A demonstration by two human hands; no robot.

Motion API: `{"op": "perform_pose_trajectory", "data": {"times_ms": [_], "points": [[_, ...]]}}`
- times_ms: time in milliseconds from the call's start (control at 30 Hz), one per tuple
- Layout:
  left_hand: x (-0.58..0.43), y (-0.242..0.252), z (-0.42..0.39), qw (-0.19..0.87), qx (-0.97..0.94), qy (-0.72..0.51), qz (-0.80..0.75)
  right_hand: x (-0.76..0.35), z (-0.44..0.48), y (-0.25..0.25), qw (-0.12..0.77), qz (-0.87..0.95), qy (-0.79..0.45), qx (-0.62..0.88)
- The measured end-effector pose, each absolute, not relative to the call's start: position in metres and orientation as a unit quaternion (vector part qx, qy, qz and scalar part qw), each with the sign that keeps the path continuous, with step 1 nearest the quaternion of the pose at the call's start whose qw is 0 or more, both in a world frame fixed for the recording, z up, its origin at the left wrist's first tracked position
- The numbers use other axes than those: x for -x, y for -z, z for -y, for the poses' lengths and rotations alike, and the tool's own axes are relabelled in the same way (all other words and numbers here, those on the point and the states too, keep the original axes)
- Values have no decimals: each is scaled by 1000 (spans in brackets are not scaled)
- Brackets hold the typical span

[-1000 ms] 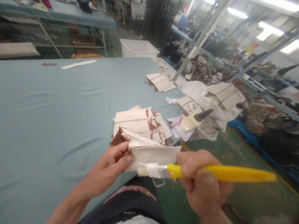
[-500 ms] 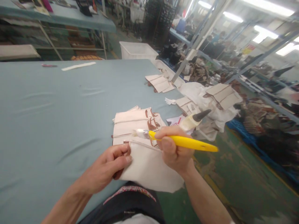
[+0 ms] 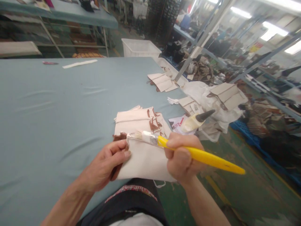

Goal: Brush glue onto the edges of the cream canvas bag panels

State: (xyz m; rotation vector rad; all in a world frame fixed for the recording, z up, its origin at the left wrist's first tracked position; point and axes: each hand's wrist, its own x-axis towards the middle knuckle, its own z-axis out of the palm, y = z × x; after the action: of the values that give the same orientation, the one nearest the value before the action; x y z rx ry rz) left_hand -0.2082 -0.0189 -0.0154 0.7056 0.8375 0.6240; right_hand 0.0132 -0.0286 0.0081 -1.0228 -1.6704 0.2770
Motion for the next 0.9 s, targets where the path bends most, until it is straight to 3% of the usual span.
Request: {"op": "perform_pose_trajectory", "data": {"times_ms": [100, 233, 600, 800, 900], "points": [[206, 10, 18, 827, -292, -307, -369, -9, 32, -8, 603, 709, -123, 345], [202, 8, 19, 849, -243, -311, -351, -7, 21, -6, 556, 757, -112, 324], [207, 17, 27, 862, -179, -293, -373, -17, 25, -18, 528, 803, -67, 268], [199, 24, 34, 823, -247, -305, -411, -21, 15, -5, 552, 774, -105, 293], [193, 22, 34, 738, -392, -339, -432, -36, 13, -9, 575, 749, -99, 314]]}}
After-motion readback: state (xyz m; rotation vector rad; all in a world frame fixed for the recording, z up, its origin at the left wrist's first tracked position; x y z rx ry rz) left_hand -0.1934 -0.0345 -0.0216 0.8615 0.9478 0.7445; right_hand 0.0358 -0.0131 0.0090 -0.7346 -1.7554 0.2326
